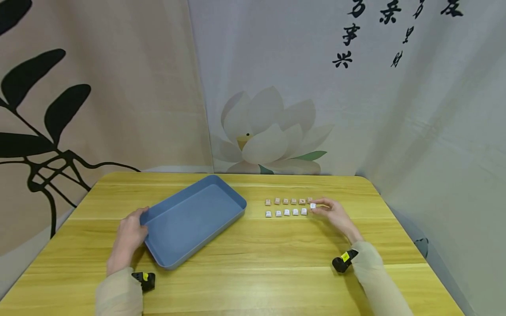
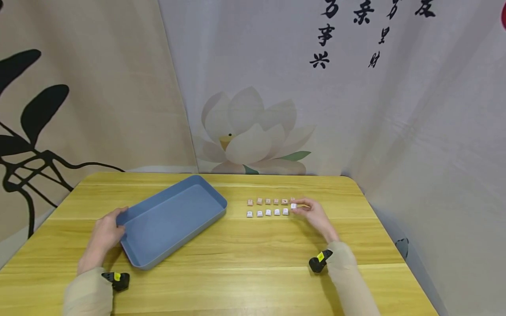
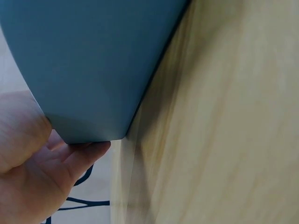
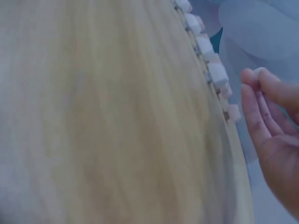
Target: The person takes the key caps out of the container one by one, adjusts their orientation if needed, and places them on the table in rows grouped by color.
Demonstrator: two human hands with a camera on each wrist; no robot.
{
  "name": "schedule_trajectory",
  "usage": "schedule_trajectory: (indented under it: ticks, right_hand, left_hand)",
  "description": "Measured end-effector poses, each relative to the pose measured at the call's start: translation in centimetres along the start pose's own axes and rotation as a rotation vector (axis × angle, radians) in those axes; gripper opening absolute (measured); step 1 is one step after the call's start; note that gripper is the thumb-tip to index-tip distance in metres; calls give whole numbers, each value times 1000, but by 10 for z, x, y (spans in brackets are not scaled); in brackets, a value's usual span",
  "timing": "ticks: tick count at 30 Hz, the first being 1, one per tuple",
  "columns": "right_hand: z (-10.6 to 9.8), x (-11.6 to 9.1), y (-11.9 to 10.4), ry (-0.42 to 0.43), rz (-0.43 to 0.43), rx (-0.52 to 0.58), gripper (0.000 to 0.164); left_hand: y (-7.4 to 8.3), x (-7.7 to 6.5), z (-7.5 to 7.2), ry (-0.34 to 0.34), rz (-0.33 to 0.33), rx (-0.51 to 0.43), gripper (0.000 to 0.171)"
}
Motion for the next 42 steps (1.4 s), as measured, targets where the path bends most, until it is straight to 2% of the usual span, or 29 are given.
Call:
schedule_trajectory:
  ticks: [5,9,14,17,26,31,33,37,40,42]
  right_hand:
    - [-3,-2,7,35,45,6,38]
    - [-3,1,9,95,36,-92,34]
    - [1,4,8,136,-24,-217,29]
    - [3,5,6,140,-43,-250,27]
    - [4,7,8,135,-31,-286,24]
    - [-1,5,3,114,-49,-326,31]
    - [-5,5,-4,110,-71,-357,35]
    - [-9,5,-33,149,-110,-398,39]
    - [-3,8,-60,215,-160,-414,42]
    - [7,10,-77,254,-204,-425,44]
  left_hand:
    - [-1,0,0,17,10,9,59]
    - [-2,1,1,29,14,17,59]
    - [-1,0,0,16,-2,12,59]
    - [0,-1,0,11,-8,10,59]
    - [0,-2,3,6,-12,-5,58]
    - [2,-1,2,11,15,-6,57]
    - [5,1,0,19,47,1,56]
    - [24,4,-11,48,88,38,55]
    - [57,6,-19,96,111,69,55]
    - [84,8,-18,108,130,74,55]
Point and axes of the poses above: each hand's wrist, its own x-axis towards the middle knuckle, its own z-axis out of the palm, y = z × x, the point moved 3 cm from there along x, towards the middle knuckle, and after that the axes turned 13 degrees about y, right-handed, at the moved point
